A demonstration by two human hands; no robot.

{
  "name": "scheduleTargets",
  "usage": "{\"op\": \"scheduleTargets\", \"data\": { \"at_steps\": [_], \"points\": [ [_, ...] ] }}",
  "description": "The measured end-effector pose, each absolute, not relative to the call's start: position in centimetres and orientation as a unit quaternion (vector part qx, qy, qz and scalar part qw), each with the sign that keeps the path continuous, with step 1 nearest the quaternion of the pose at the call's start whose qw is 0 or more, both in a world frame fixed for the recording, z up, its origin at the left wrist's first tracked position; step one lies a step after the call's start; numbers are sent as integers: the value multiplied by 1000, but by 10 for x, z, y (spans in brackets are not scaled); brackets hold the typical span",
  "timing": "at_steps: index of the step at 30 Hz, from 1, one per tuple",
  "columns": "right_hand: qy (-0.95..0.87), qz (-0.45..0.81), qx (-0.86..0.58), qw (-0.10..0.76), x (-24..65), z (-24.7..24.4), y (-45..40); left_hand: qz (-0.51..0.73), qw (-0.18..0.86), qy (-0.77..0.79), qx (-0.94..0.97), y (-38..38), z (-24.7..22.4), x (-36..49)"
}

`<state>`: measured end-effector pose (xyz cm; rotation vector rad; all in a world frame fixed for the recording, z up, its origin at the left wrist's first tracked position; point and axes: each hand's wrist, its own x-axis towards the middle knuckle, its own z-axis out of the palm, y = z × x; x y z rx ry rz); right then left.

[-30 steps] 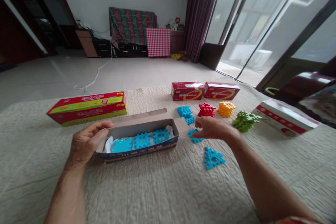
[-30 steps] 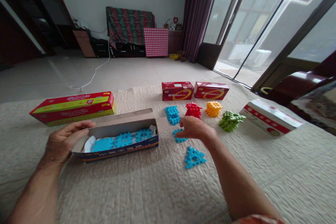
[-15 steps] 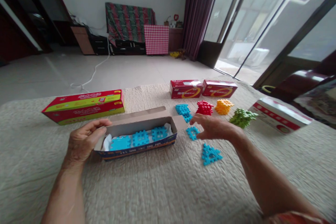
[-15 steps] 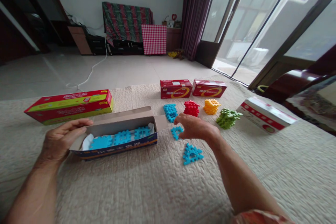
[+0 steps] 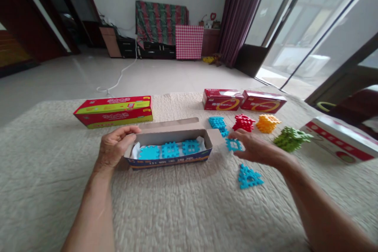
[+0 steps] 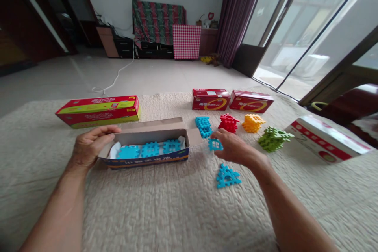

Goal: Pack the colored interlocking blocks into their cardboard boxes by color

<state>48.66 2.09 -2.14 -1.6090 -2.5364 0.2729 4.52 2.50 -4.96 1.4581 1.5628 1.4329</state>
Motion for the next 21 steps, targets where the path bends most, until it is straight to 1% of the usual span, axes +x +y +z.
{"op": "scheduleTargets", "data": {
  "at_steps": [4,6,8,10,14,17,21],
  "points": [
    [-830,27,-540,135,472,11,23,540,267,576,552,25,-48,48],
    [-843,34,-509,173,445,29,23,546,254,571,559,25,-48,48],
    [-865,58,-461,190,408,42,22,552,247,565,562,27,-48,48],
    [-886,77,-415,190,368,49,22,554,244,563,563,28,-50,47],
    [-920,93,-348,153,298,48,26,556,250,556,566,30,-51,47],
    [-938,82,-312,130,270,40,30,561,257,545,568,29,-50,49],
    [-950,72,-282,117,254,31,35,566,259,538,568,29,-50,49]
  ]
}}
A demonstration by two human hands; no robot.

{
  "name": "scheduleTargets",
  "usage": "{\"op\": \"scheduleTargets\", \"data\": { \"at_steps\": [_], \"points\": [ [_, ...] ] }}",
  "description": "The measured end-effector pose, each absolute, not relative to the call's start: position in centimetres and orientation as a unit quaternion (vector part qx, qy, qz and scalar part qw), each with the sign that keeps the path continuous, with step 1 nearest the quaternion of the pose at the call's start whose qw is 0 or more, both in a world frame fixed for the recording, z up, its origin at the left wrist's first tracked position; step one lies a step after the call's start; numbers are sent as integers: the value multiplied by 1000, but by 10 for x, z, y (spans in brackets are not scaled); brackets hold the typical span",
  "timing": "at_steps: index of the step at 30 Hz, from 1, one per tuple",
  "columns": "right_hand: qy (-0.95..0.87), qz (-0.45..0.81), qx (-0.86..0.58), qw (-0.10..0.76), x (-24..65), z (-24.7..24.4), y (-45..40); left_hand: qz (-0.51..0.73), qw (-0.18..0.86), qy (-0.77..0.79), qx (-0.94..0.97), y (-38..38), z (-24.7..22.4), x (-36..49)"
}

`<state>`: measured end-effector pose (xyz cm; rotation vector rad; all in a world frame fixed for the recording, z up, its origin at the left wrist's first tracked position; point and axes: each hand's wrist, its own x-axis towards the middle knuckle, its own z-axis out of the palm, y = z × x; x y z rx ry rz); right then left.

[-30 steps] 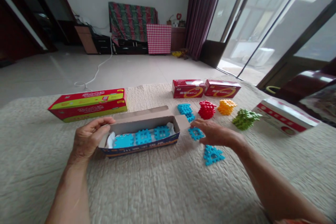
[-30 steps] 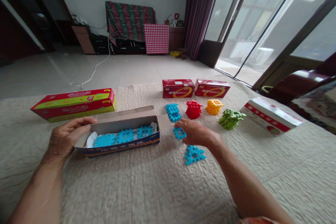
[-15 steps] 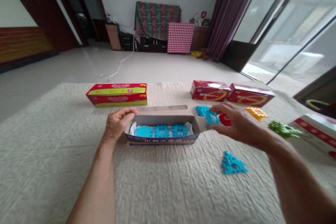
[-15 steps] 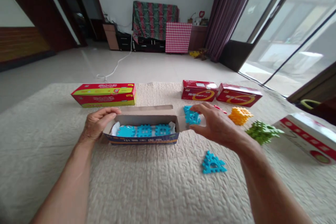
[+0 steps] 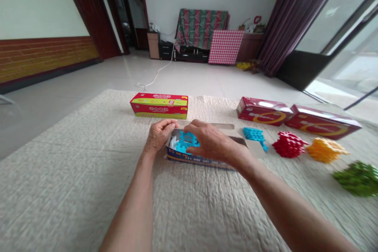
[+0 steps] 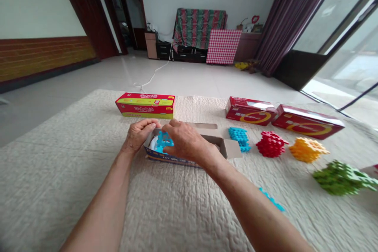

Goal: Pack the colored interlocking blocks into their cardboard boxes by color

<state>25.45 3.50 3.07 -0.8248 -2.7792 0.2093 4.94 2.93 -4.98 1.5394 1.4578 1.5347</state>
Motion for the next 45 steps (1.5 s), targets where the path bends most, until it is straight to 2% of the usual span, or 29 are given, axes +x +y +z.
{"op": "scheduleTargets", "data": {
  "at_steps": [9,14,18,21,24,30,40,45],
  "points": [
    [-945,81,-287,136,248,31,32,577,296,526,550,29,-52,49],
    [-907,99,-328,247,288,42,36,573,282,536,552,30,-50,50],
    [-838,57,-436,324,352,46,58,567,262,540,563,30,-52,50],
    [-776,23,-524,351,400,42,79,559,252,558,559,31,-54,48],
    [-727,17,-610,315,429,32,96,554,246,569,556,33,-56,45],
    [-719,40,-680,136,430,8,121,536,240,585,559,32,-56,43],
    [-729,45,-683,4,419,-8,150,537,235,589,556,32,-56,43],
    [-718,45,-694,-28,419,-14,154,537,239,587,557,32,-57,43]
  ]
}}
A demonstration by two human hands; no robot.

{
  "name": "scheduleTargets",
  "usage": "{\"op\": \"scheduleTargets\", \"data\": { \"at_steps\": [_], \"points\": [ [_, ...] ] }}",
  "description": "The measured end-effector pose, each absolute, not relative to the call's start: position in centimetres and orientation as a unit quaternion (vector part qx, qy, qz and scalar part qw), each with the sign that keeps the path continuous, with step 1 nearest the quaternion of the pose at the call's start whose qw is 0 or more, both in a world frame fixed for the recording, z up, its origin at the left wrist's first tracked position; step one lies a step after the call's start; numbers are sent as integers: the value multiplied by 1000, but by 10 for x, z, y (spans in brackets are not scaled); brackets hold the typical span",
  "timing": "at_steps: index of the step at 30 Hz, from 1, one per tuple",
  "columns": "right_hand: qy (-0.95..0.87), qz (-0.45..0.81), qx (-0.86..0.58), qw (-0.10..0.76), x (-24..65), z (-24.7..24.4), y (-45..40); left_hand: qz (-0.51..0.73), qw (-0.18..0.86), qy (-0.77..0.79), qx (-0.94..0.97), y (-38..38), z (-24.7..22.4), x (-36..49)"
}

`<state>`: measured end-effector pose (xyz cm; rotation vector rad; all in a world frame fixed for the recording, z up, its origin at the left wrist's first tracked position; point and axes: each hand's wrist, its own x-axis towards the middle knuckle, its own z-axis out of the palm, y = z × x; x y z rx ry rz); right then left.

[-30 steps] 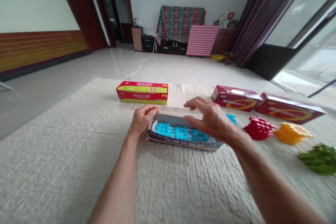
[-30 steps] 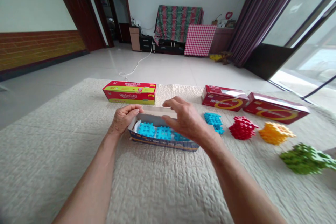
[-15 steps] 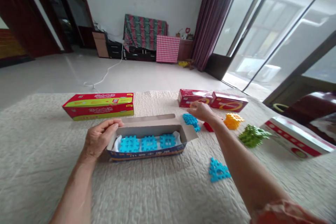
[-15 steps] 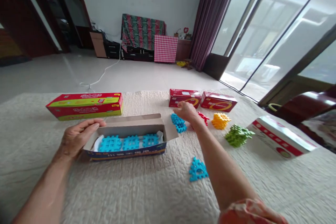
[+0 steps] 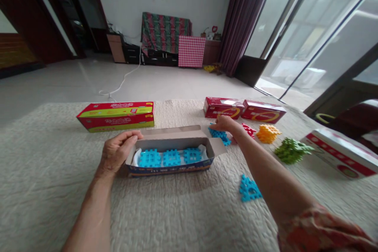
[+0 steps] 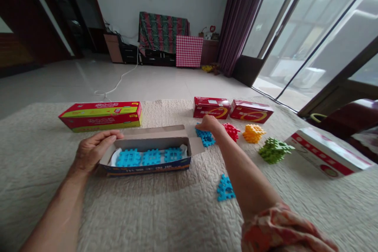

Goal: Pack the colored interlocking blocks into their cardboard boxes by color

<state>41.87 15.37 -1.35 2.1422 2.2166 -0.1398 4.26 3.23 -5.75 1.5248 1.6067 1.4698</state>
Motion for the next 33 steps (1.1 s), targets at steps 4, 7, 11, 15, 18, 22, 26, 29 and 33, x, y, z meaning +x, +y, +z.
{"op": "scheduleTargets", "data": {
  "at_steps": [4,7,11,15,18,22,26,29,33],
  "points": [
    [713,-54,699,22,418,-15,157,539,235,586,558,34,-59,42],
    [713,-50,700,-1,418,-10,153,539,237,584,559,34,-60,42],
    [716,-27,695,-55,428,2,130,542,240,580,559,34,-61,41],
    [730,18,672,-120,450,7,81,550,239,575,556,33,-63,41],
    [749,24,655,-102,462,0,37,550,236,576,557,35,-64,41],
    [761,-26,647,-38,465,-15,-6,550,242,574,556,35,-64,42],
    [784,-102,612,10,472,-21,-15,558,242,572,550,32,-60,45],
    [813,-142,565,0,481,-18,-11,563,245,571,546,31,-58,46],
    [835,-161,527,1,489,-17,-8,560,235,568,555,33,-61,44]
  ]
}}
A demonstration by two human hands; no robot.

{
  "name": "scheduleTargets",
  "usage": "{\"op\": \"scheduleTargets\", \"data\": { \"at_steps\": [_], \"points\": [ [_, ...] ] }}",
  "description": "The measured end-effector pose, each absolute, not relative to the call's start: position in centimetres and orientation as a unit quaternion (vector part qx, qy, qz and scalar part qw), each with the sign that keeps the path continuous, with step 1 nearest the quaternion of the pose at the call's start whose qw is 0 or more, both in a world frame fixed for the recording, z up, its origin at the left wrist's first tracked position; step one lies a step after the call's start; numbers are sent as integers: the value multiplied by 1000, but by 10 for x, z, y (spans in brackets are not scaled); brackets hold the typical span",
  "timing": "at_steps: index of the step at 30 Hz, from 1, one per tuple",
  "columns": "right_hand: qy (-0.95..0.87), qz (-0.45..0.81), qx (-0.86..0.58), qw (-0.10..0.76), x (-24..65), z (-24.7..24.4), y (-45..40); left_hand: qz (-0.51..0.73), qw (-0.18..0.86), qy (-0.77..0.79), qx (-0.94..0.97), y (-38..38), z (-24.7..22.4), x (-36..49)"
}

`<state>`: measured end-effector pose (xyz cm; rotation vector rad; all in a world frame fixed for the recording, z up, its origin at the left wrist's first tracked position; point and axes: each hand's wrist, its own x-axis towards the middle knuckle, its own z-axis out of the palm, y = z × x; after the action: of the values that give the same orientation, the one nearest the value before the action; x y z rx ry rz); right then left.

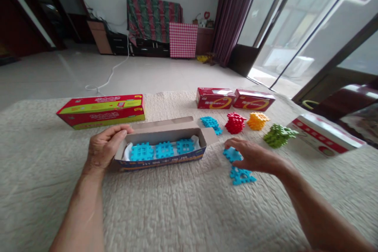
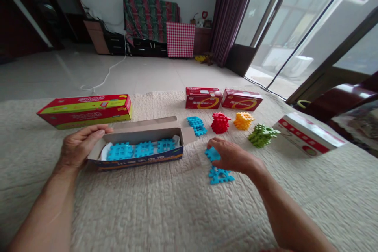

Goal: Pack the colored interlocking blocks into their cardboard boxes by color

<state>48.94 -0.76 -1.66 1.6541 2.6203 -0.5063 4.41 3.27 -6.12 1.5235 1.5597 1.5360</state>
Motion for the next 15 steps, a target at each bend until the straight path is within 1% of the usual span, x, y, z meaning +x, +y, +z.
{"op": "scheduleTargets", "data": {
  "at_steps": [9,15],
  "points": [
    [851,-150,504,-11,499,-30,-7,546,216,575,569,31,-56,47],
    [838,-148,524,-16,497,-30,-7,546,224,573,569,30,-52,50]
  ]
}}
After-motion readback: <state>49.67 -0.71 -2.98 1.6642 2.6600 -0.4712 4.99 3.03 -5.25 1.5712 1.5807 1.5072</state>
